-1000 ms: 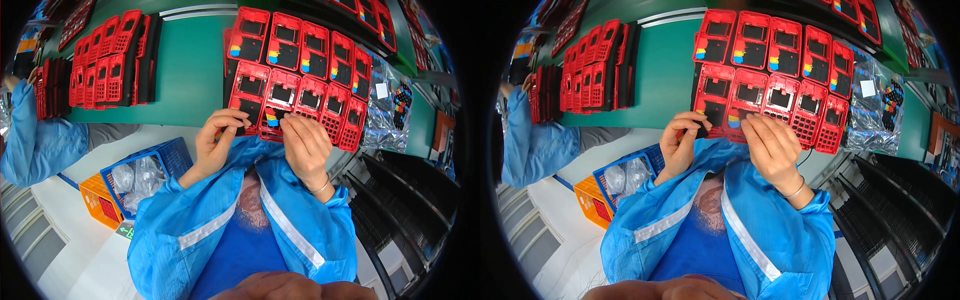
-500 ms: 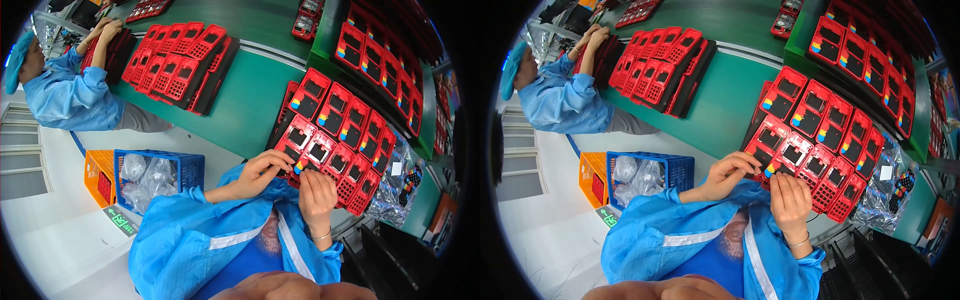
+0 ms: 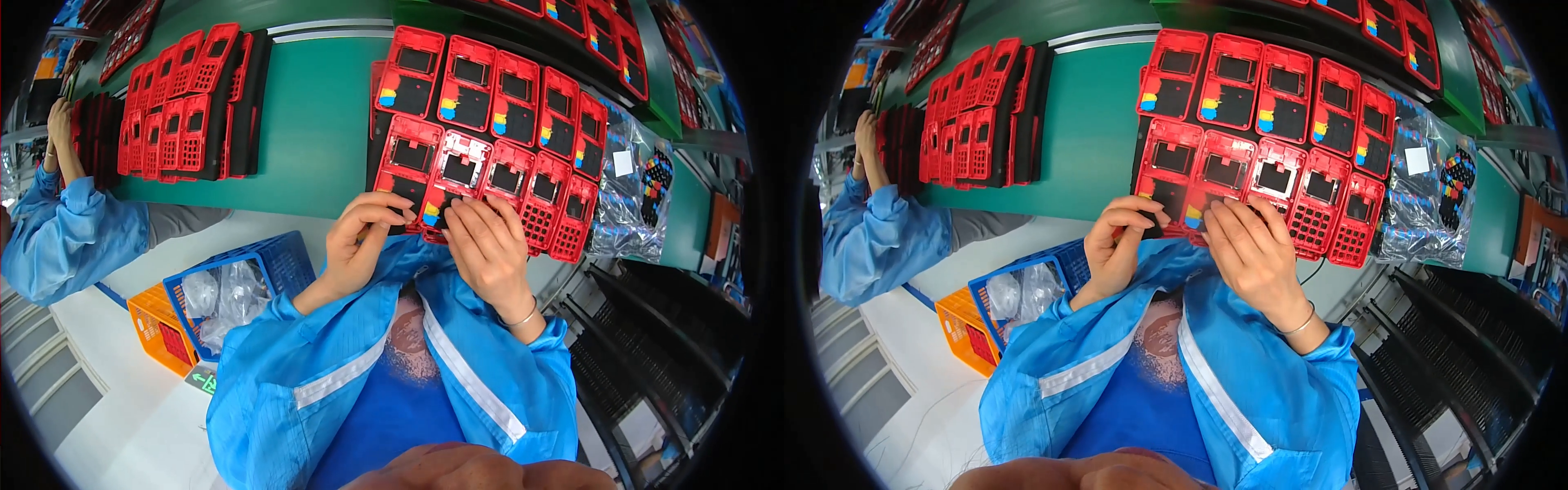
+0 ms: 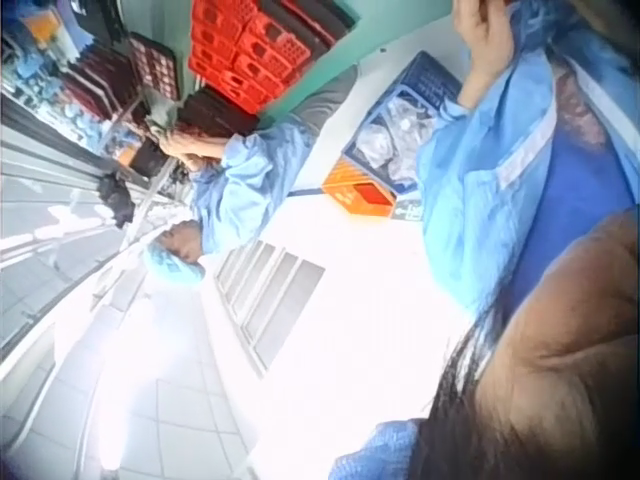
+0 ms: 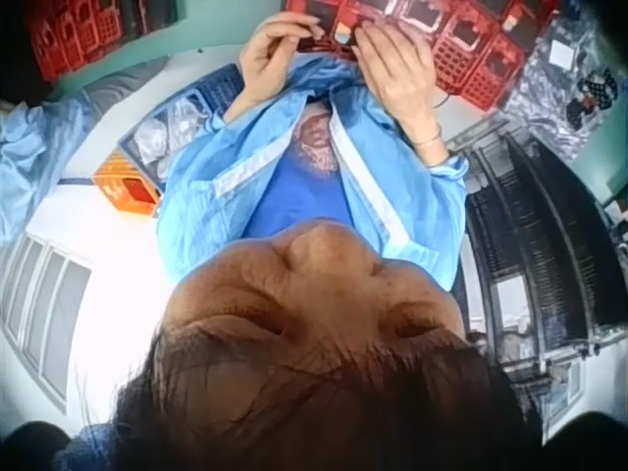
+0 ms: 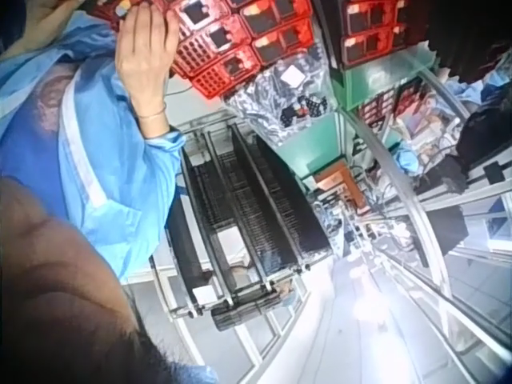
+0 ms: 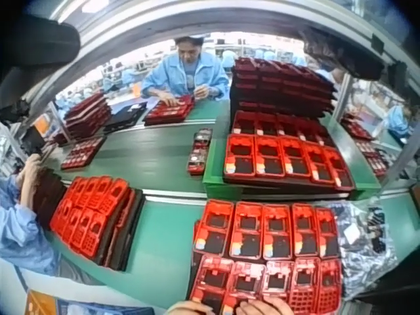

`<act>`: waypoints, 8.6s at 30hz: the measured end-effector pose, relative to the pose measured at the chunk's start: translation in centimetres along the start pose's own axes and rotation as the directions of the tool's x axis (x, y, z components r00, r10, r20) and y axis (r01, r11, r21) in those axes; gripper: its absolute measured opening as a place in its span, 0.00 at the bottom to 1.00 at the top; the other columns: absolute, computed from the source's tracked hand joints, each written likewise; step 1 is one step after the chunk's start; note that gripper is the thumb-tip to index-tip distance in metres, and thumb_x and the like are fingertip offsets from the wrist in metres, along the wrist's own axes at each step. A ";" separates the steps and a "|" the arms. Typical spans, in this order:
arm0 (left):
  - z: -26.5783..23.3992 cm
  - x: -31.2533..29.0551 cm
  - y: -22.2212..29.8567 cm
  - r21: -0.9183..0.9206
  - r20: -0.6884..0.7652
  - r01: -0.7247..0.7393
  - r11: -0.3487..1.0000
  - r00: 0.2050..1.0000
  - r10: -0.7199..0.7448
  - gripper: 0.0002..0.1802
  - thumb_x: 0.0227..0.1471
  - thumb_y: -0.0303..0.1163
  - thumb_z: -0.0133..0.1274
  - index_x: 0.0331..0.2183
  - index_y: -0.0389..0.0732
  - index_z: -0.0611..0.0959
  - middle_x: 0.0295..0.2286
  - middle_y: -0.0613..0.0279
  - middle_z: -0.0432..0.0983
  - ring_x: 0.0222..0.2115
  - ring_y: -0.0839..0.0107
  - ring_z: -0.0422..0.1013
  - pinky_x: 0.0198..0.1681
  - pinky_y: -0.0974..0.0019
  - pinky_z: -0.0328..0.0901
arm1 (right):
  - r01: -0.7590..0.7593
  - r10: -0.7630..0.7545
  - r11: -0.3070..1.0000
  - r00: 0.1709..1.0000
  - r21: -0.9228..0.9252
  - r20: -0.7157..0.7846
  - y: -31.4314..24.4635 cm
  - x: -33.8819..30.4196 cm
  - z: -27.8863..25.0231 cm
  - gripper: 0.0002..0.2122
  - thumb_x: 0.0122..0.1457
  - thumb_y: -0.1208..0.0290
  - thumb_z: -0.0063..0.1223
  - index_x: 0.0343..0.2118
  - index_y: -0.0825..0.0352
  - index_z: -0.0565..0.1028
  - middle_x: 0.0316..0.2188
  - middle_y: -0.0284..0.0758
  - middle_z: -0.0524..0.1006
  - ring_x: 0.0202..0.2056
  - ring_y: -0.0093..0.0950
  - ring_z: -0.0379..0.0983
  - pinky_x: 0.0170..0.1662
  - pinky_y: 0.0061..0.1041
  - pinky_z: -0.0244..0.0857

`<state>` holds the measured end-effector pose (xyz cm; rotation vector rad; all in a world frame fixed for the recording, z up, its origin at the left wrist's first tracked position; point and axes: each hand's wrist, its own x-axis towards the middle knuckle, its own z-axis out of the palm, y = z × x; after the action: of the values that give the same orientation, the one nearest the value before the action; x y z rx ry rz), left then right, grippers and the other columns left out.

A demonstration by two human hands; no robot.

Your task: The person assembles keypad buttons into red plastic housings by hand, inserting color-coded buttons into keypad panels.

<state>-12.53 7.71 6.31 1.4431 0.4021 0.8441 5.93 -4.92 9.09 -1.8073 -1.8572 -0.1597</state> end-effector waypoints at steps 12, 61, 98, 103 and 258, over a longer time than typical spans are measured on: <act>1.8 1.0 2.5 -0.054 0.145 0.132 0.990 0.982 -0.123 0.52 0.59 0.12 0.44 0.72 0.42 0.32 0.71 0.36 0.40 0.57 0.54 0.71 0.60 0.57 0.68 | -0.083 0.138 0.943 0.979 0.324 -0.151 -0.3 1.4 -1.2 0.16 0.49 0.73 0.70 0.43 0.69 0.83 0.43 0.37 0.81 0.45 0.37 0.78 0.51 0.40 0.69; 8.7 3.2 -2.4 0.623 0.743 -0.738 0.260 0.662 0.099 0.29 0.55 0.30 0.51 0.58 0.32 0.78 0.60 0.48 0.72 0.65 0.56 0.65 0.70 0.38 0.51 | -0.872 0.699 0.454 0.475 -0.181 -0.535 28.1 -11.3 -12.4 0.08 0.61 0.72 0.61 0.41 0.67 0.85 0.34 0.47 0.83 0.38 0.46 0.82 0.43 0.37 0.74; 9.6 3.3 -2.3 0.664 0.693 -0.672 0.326 0.718 0.069 0.30 0.55 0.29 0.51 0.58 0.31 0.76 0.61 0.46 0.69 0.65 0.51 0.63 0.69 0.39 0.52 | -0.049 0.034 0.963 0.998 -0.265 -0.059 5.0 -5.8 -6.5 0.14 0.48 0.75 0.59 0.40 0.68 0.83 0.41 0.37 0.82 0.43 0.32 0.80 0.46 0.33 0.74; 9.5 3.2 -2.4 0.661 0.694 -0.677 0.325 0.715 0.077 0.30 0.55 0.30 0.51 0.58 0.31 0.76 0.61 0.46 0.69 0.65 0.52 0.63 0.69 0.38 0.52 | 0.011 -0.020 0.949 0.999 -0.316 -0.026 4.6 -6.5 -6.4 0.15 0.49 0.73 0.57 0.40 0.70 0.83 0.41 0.38 0.81 0.45 0.34 0.79 0.52 0.36 0.73; 17.4 13.5 -1.3 0.523 0.777 -0.725 0.449 0.621 0.098 0.32 0.58 0.38 0.60 0.56 0.25 0.74 0.56 0.36 0.70 0.61 0.43 0.64 0.67 0.47 0.58 | -0.291 0.257 0.935 0.950 -0.204 -0.178 15.7 -5.3 -8.9 0.13 0.59 0.72 0.63 0.46 0.68 0.82 0.47 0.37 0.82 0.55 0.42 0.73 0.66 0.48 0.57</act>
<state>9.01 5.26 10.58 2.7258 -0.2460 0.4569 23.29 -12.09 9.92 -2.1277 -1.5139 -0.4077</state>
